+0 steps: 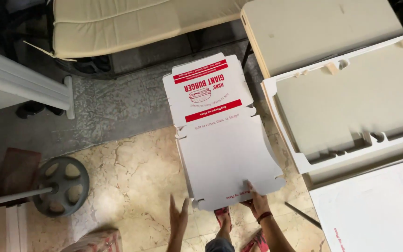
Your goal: Manually punching out burger box shapes from large cardboard sheets using a plastic template and stacking the finished products.
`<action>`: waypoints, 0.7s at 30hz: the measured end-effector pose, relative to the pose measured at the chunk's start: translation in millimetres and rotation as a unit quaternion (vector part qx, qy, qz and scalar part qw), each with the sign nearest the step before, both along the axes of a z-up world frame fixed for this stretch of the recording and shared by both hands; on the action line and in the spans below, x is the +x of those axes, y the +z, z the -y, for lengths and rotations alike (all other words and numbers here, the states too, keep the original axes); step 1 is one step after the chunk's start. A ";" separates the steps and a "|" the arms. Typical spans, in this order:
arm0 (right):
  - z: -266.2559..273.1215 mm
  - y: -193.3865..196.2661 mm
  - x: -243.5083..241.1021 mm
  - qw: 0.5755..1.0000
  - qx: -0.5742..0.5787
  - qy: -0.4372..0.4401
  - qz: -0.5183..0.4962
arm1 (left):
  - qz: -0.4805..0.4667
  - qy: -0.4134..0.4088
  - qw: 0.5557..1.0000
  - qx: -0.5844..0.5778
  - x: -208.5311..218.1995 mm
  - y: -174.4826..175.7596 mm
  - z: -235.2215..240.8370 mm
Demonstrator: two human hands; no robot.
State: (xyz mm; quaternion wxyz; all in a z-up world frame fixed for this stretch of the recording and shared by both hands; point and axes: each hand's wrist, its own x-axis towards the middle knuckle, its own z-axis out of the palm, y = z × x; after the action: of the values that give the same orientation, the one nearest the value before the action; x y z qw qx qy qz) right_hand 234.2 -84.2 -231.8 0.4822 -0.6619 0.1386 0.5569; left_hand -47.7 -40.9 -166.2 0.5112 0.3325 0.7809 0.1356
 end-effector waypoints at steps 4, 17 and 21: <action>-1.9 30.9 28.6 0.962 -0.089 0.224 -0.129 | -0.008 -0.035 0.988 -0.150 -36.2 -114.0 104.1; 369.4 136.1 131.6 0.890 -0.112 0.418 0.142 | 0.076 -0.530 0.844 0.019 211.1 -87.2 191.5; 582.1 76.6 182.9 0.871 -0.297 0.310 0.238 | 0.206 -0.345 0.912 0.086 310.9 -33.8 244.8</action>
State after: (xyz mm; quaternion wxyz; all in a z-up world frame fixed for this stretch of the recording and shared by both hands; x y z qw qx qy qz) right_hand 417.1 -666.3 -155.3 0.0835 -0.8955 -0.0339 0.4359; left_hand 263.2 -285.7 -200.0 0.6454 0.5885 0.4799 0.0825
